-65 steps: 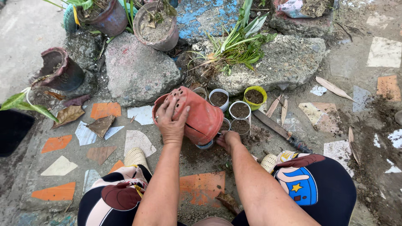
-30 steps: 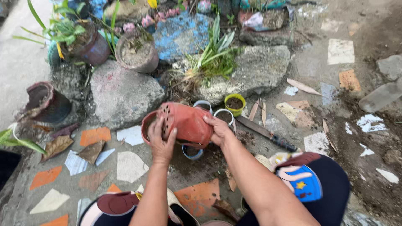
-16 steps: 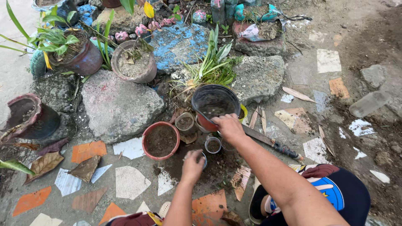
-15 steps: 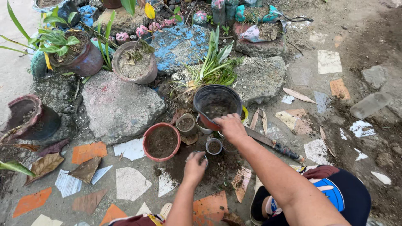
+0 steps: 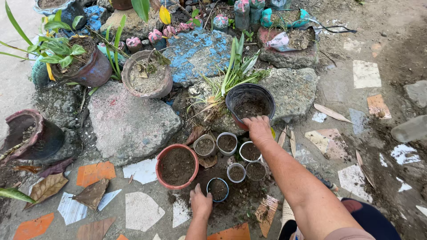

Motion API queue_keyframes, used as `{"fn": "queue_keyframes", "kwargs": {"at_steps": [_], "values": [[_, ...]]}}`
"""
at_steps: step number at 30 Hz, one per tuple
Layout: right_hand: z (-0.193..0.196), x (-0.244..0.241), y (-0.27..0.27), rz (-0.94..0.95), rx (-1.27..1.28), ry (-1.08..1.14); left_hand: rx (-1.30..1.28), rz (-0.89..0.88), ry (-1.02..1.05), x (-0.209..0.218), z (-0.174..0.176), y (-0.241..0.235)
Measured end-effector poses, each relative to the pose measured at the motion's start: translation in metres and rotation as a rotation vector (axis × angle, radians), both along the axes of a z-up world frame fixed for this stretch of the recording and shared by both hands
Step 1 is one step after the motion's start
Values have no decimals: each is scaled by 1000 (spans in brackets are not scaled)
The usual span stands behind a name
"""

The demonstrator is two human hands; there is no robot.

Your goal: The person fills multiple small pots with soil by hand, transfers soil between containers, and plants seeds in the prepared soil.

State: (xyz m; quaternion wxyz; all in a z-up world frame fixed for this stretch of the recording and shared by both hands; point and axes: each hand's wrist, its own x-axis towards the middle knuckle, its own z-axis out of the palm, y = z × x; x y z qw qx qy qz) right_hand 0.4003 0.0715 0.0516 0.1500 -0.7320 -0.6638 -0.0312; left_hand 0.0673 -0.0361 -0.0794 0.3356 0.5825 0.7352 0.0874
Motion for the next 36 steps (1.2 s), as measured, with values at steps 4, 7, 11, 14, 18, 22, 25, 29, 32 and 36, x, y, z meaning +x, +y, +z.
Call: {"fn": "queue_keyframes", "kwargs": {"at_steps": [4, 7, 11, 14, 18, 22, 25, 29, 32, 36], "values": [[10, 8, 18, 68, 190, -43, -152, 30, -57, -1, -31, -2], [17, 17, 23, 100, 183, -97, -336, 125, -224, 10, -31, -5], [7, 24, 17, 101, 213, -104, -478, 257, -327, 21, -17, -4], [-12, 27, 19, 76, 166, -96, -475, 323, -410, 23, -15, 0], [-27, 21, 13, 78, -35, -13, -366, 236, -344, 19, -10, 10], [-9, 17, 5, 37, -109, -92, -315, 265, -419, 27, -15, 16], [9, 12, -5, 0, -131, -120, -344, 293, -457, 29, -20, 15], [27, -2, -15, 1, 171, -115, -341, 302, -471, 28, -27, 12], [16, -28, -23, 40, 172, 76, -368, 333, -522, 28, -35, 14], [-33, -108, -56, 225, -316, 306, -474, 426, -661, 23, -47, 12]]}}
